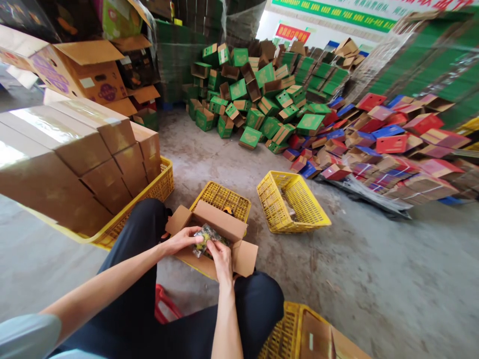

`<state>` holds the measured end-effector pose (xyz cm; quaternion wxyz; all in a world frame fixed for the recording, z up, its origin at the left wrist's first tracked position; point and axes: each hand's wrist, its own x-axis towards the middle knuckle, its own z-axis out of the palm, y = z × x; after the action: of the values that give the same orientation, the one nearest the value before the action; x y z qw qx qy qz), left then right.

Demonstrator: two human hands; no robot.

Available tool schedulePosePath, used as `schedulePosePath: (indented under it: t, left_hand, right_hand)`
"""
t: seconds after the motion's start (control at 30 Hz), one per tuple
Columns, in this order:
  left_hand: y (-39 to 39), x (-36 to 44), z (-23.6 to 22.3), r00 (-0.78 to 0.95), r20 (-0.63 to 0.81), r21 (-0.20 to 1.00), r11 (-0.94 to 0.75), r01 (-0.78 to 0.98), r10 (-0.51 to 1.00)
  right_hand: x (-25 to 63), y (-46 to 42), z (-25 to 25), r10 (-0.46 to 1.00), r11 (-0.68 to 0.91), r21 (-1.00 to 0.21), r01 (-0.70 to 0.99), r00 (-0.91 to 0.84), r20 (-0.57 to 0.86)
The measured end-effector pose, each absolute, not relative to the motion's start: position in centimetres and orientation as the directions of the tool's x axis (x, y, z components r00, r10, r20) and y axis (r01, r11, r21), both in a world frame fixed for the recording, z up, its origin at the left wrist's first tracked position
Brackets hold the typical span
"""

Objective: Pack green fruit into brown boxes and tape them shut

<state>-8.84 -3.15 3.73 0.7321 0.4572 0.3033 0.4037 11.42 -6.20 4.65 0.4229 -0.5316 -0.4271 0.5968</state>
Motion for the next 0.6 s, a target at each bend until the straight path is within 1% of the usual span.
schedulePosePath:
  t: [0.1,0.3,0.37,0.5,0.6]
  left_hand:
    - [-3.0,-8.7,3.4,0.48,-0.138,0.893,0.318,-0.318,0.866]
    - [-2.8,-8.4,2.9,0.495,-0.197,0.852,0.398,-0.341,0.846]
    - [-2.9,-8.4,3.0,0.53,-0.207,0.84,0.427,-0.334,0.822]
    - [-3.2,-8.5,3.4,0.602,-0.211,0.817,0.477,-0.325,0.77]
    - [-3.2,-8.6,3.4,0.607,-0.232,0.803,0.502,-0.322,0.76]
  right_hand:
    - [11.2,-6.2,4.6,0.961,-0.27,-0.962,-0.036,-0.065,-0.268]
    - [11.3,-5.8,4.6,0.965,-0.239,-0.961,-0.14,0.078,-0.251]
    - [11.3,-5.9,5.1,0.974,-0.207,-0.965,-0.163,0.061,-0.219]
    - [11.4,-6.2,5.6,0.988,-0.156,-0.974,-0.165,-0.048,-0.15]
    - [11.4,-6.2,5.4,0.992,-0.126,-0.982,-0.142,-0.047,-0.121]
